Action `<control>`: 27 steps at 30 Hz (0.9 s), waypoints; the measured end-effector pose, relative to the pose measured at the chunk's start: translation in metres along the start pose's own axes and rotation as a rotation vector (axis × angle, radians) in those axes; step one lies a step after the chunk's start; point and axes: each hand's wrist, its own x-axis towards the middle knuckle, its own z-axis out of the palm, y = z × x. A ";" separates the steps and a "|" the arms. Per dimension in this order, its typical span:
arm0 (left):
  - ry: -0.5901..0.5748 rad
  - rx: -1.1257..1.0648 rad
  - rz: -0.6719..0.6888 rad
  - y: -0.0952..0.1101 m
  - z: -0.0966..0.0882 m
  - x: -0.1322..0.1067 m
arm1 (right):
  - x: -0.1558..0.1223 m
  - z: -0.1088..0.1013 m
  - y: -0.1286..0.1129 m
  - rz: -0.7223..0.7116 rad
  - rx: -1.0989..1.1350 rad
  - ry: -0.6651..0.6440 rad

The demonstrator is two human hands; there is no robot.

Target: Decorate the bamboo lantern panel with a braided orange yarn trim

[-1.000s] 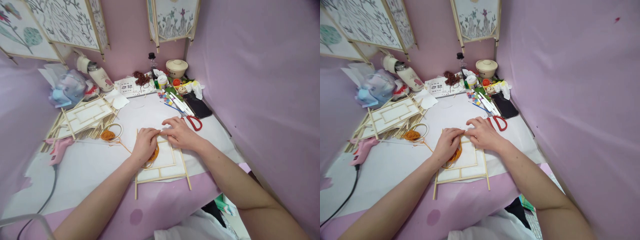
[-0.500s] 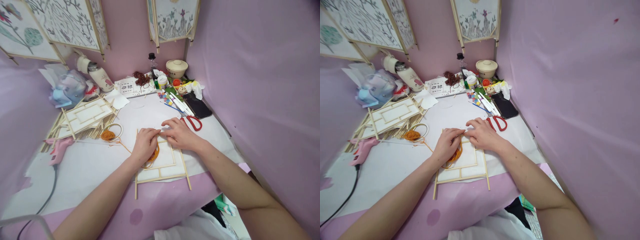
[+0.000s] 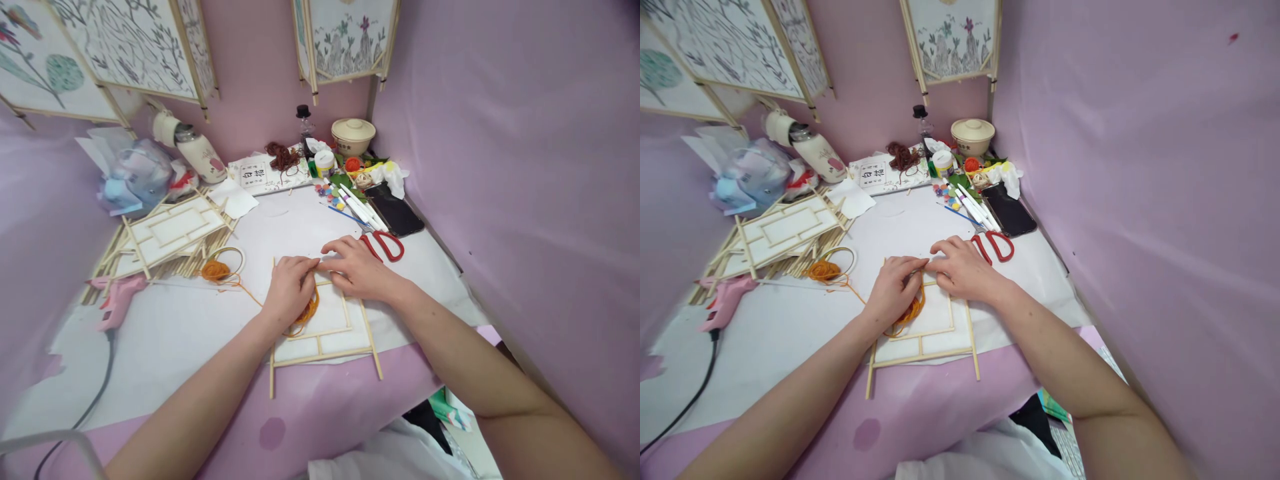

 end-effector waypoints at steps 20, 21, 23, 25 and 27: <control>0.089 0.102 0.053 0.006 -0.005 -0.005 | 0.001 -0.001 -0.003 0.038 -0.001 -0.047; 0.089 0.100 0.042 0.007 -0.005 -0.005 | 0.001 -0.001 -0.003 0.038 -0.001 -0.046; 0.097 0.109 -0.017 0.010 -0.007 -0.005 | 0.000 -0.001 -0.003 0.038 0.001 -0.041; 0.109 0.136 -0.100 0.012 -0.008 -0.005 | 0.000 -0.001 -0.003 0.037 0.007 -0.039; 0.111 0.173 -0.145 0.014 -0.008 -0.005 | 0.000 -0.001 -0.002 0.038 0.016 -0.037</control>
